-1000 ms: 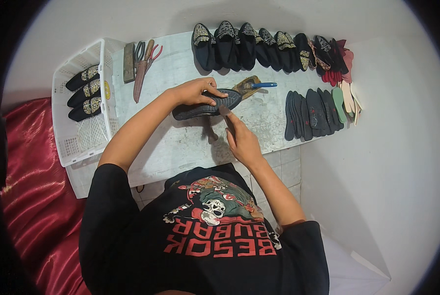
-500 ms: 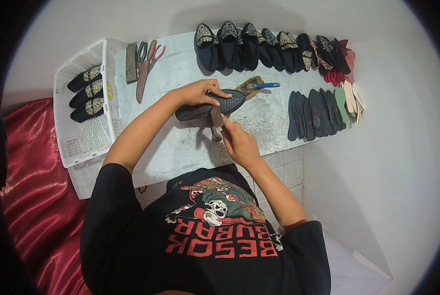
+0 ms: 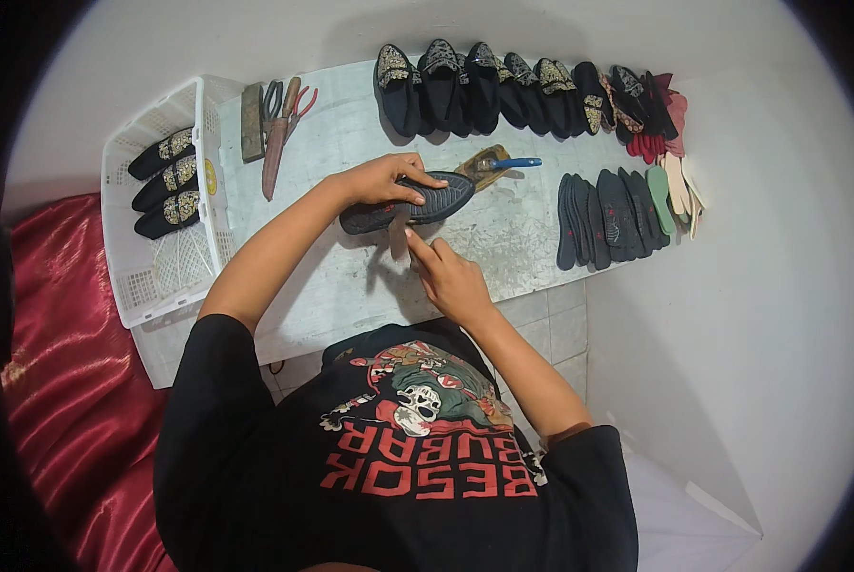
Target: Apply glue to a shoe sole and hammer it onto the shoe body.
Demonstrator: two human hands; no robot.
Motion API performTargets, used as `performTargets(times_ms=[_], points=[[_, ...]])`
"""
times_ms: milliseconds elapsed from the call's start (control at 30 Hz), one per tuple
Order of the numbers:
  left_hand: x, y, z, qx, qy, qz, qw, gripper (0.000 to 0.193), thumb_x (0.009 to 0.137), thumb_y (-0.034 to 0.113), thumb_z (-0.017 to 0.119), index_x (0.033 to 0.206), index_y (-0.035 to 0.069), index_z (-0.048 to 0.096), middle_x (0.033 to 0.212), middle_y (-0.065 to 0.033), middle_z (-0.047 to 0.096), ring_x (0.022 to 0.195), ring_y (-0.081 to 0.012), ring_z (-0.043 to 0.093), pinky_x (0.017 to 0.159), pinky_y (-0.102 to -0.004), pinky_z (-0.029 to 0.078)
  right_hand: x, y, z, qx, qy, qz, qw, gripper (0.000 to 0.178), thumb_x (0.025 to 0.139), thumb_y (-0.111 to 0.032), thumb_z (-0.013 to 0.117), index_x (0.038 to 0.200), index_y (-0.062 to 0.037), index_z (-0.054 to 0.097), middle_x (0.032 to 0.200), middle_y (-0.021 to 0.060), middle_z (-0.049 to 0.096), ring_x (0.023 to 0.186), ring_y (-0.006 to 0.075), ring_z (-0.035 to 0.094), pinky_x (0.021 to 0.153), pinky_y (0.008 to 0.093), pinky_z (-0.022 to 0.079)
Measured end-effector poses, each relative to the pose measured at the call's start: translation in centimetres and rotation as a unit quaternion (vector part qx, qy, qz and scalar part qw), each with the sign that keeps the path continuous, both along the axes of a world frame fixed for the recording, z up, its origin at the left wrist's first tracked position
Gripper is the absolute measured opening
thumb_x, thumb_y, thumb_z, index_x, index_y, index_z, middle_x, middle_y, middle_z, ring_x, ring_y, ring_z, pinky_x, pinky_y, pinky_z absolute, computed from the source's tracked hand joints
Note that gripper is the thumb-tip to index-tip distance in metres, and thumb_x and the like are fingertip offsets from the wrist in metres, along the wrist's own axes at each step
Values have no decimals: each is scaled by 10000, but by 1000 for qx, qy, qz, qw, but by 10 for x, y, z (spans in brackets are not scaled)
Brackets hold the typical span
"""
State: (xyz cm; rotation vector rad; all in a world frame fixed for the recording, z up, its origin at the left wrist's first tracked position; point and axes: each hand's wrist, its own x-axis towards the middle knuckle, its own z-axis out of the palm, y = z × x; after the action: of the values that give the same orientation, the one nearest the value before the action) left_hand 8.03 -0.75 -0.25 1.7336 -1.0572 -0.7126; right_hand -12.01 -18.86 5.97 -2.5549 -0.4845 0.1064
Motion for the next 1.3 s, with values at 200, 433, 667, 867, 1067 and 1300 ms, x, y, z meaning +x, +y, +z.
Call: performTargets(times_ms=[200,433,667,867,1067,1300], points=[[0,-1,-7,2,12,4,1000,495,857,205,782,1333,294,677,994,-43,531,949,-185,535,915,-301,436,-2,2,1,57,6,-34,998,647,917,-109,647,1507,-203,399,990,134,601,743,387,650,614,479,530],[-9,0,4,13,-11,31,999,487,869,240,760,1343,310,669,1035,-58,536,985,-204,547,939,-313,434,-96,-65,-58,46,74,-122,989,494,853,-169,699,1317,-125,535,1025,167,689,861,379,689,694,440,554],[-42,5,6,30,-140,138,980,420,934,197,661,1331,331,675,1306,-120,532,1243,-309,475,1077,-402,362,-103,-97,-103,-14,115,-274,955,450,842,-225,635,1255,-61,559,1124,187,648,1022,393,645,867,471,510],[-80,-11,31,99,-231,239,938,473,955,210,622,1414,321,593,1424,-119,459,1362,-330,367,1147,-492,227,-52,-123,-158,3,62,-265,962,444,898,-55,612,1313,31,479,1164,257,552,1115,445,536,962,503,429],[-133,4,22,106,-179,415,886,571,939,201,635,1491,164,494,1427,-150,472,1350,-330,396,1152,-461,222,-21,-136,-160,47,77,-214,973,513,850,8,636,1332,23,461,1184,266,535,1103,455,534,965,507,422],[-220,30,-35,66,-74,567,818,619,890,26,650,1484,71,483,1413,-169,499,1303,-325,490,1121,-393,362,-10,-163,-142,15,22,-107,994,571,803,-36,663,1337,-9,464,1285,255,472,1175,450,464,1000,532,389]])
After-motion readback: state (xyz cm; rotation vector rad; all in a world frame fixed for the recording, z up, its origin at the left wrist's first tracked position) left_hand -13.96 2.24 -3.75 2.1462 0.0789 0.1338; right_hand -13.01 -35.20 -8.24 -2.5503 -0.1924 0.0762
